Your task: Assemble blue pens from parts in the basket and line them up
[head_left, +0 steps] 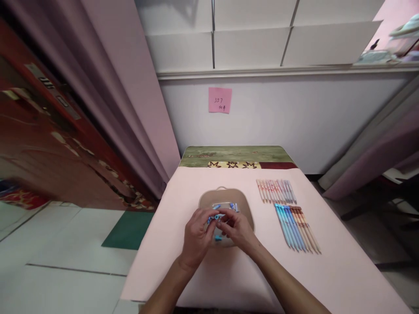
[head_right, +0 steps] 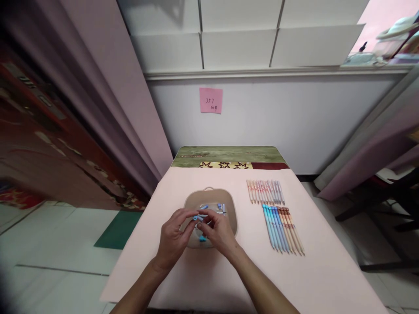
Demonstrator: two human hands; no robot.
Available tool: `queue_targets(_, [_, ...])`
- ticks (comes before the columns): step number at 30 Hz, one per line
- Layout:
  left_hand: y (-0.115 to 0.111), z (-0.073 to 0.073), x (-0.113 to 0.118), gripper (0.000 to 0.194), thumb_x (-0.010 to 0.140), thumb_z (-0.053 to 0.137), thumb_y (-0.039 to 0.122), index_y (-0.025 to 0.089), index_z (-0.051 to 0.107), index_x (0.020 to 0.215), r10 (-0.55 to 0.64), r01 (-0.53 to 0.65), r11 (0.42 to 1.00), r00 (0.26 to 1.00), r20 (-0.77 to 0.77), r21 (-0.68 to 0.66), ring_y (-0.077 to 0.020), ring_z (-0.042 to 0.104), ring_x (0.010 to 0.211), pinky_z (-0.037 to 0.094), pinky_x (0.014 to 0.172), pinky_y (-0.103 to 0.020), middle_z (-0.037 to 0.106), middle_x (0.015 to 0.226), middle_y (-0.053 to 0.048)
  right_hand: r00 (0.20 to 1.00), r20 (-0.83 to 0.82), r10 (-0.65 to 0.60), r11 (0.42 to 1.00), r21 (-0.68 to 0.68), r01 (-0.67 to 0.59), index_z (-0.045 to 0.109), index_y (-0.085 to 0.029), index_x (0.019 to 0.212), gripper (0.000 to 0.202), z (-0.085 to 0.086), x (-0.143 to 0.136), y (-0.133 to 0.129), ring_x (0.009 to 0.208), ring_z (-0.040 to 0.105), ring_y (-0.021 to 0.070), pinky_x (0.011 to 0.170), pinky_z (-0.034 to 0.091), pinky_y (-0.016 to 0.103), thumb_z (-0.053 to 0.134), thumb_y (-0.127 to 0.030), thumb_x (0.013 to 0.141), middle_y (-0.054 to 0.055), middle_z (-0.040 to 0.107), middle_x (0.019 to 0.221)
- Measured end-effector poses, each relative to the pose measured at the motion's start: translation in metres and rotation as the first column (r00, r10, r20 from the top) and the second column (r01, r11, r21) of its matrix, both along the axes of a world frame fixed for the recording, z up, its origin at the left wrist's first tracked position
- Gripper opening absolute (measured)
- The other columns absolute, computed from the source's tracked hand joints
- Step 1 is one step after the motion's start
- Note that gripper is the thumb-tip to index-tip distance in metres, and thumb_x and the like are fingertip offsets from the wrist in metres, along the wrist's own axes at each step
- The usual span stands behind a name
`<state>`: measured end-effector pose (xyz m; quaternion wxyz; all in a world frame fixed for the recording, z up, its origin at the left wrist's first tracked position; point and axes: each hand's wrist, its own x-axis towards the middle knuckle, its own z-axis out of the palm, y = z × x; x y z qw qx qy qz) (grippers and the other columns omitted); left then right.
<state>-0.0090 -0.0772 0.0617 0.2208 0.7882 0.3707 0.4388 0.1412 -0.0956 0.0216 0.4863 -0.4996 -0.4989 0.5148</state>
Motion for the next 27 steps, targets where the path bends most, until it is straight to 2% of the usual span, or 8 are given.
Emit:
queue_targets(4, [-0.003, 0.005, 0.002, 0.019, 0.084, 0.055, 0.015, 0.024, 0.065, 0.097, -0.001, 0.006, 0.994, 0.999, 0.042, -0.11, -0.0177, 0.062, 0.092, 0.05, 0.083, -0.031, 0.068, 0.095, -0.003, 1.0, 0.001, 0.004, 1.0, 0.012, -0.004, 0.069, -0.022, 0.101, 0.029, 0.001, -0.001, 0.001, 0.05, 0.054, 0.0086, 0.048, 0.046, 0.02, 0.065, -0.037, 0.077, -0.002, 0.059, 0.068])
queue_targets(9, [-0.003, 0.003, 0.001, 0.011, 0.081, 0.062, 0.022, 0.021, 0.067, 0.091, 0.072, -0.034, 0.957, 0.99, 0.12, -0.289, -0.0162, 0.063, 0.082, 0.05, 0.077, -0.028, 0.068, 0.086, -0.002, 1.0, 0.029, -0.004, 1.0, 0.026, 0.003, 0.071, -0.019, 0.092, 0.024, 0.003, 0.002, -0.001, 0.052, 0.054, 0.0103, 0.051, 0.045, 0.022, 0.066, -0.037, 0.077, -0.001, 0.062, 0.067])
queue_targets(12, [-0.002, 0.0, 0.0, 0.01, 0.08, 0.063, 0.025, 0.019, 0.066, 0.087, 0.107, -0.049, 0.934, 0.983, 0.147, -0.354, -0.0162, 0.063, 0.078, 0.05, 0.074, -0.028, 0.068, 0.082, -0.001, 0.98, 0.194, -0.055, 0.991, 0.134, 0.029, 0.071, -0.02, 0.088, 0.016, 0.004, 0.004, -0.003, 0.056, 0.056, 0.0117, 0.054, 0.044, 0.022, 0.065, -0.032, 0.079, 0.0, 0.064, 0.068])
queue_targets(15, [-0.002, 0.0, 0.001, 0.007, 0.078, 0.065, 0.024, 0.019, 0.066, 0.083, 0.132, -0.082, 0.935, 0.984, 0.124, -0.345, -0.0169, 0.063, 0.079, 0.049, 0.074, -0.028, 0.068, 0.08, -0.001, 0.922, 0.357, -0.151, 0.963, 0.264, 0.056, 0.07, -0.021, 0.084, 0.01, 0.008, 0.005, -0.005, 0.067, 0.059, 0.0146, 0.06, 0.044, 0.024, 0.064, -0.029, 0.081, 0.002, 0.065, 0.073])
queue_targets(18, [-0.004, 0.002, 0.003, 0.009, 0.077, 0.065, 0.024, 0.02, 0.067, 0.084, 0.131, -0.078, 0.936, 0.982, 0.134, -0.343, -0.0174, 0.064, 0.08, 0.049, 0.076, -0.028, 0.068, 0.082, -0.001, 0.905, 0.386, -0.18, 0.951, 0.303, 0.059, 0.069, -0.021, 0.083, 0.009, 0.01, 0.004, -0.006, 0.072, 0.059, 0.0157, 0.064, 0.044, 0.025, 0.063, -0.028, 0.082, 0.002, 0.066, 0.076])
queue_targets(22, [-0.004, 0.001, 0.002, 0.022, 0.077, 0.065, 0.024, 0.02, 0.065, 0.1, 0.122, -0.027, 0.916, 0.969, 0.213, -0.401, -0.0173, 0.064, 0.084, 0.05, 0.079, -0.028, 0.07, 0.089, -0.002, 0.96, 0.258, -0.112, 0.979, 0.196, 0.062, 0.069, -0.021, 0.087, 0.013, 0.003, 0.005, -0.006, 0.061, 0.056, 0.0128, 0.058, 0.043, 0.023, 0.065, -0.032, 0.08, 0.001, 0.063, 0.07])
queue_targets(24, [-0.002, -0.001, -0.001, 0.021, 0.078, 0.065, 0.026, 0.019, 0.065, 0.098, 0.129, -0.016, 0.904, 0.963, 0.237, -0.427, -0.0173, 0.064, 0.083, 0.05, 0.078, -0.028, 0.07, 0.089, -0.003, 0.994, 0.096, -0.054, 0.995, 0.088, 0.045, 0.067, -0.019, 0.086, 0.018, 0.0, 0.008, -0.004, 0.055, 0.052, 0.011, 0.052, 0.042, 0.022, 0.067, -0.036, 0.077, -0.001, 0.061, 0.065])
queue_targets(27, [0.002, -0.003, -0.005, 0.016, 0.079, 0.065, 0.03, 0.018, 0.066, 0.088, 0.119, 0.001, 0.881, 0.967, 0.223, -0.473, -0.0178, 0.063, 0.078, 0.05, 0.073, -0.028, 0.069, 0.082, -0.003, 0.993, -0.119, -0.016, 1.0, -0.002, 0.016, 0.065, -0.017, 0.084, 0.026, 0.001, 0.013, -0.002, 0.051, 0.05, 0.009, 0.048, 0.04, 0.021, 0.071, -0.04, 0.073, -0.001, 0.061, 0.065])
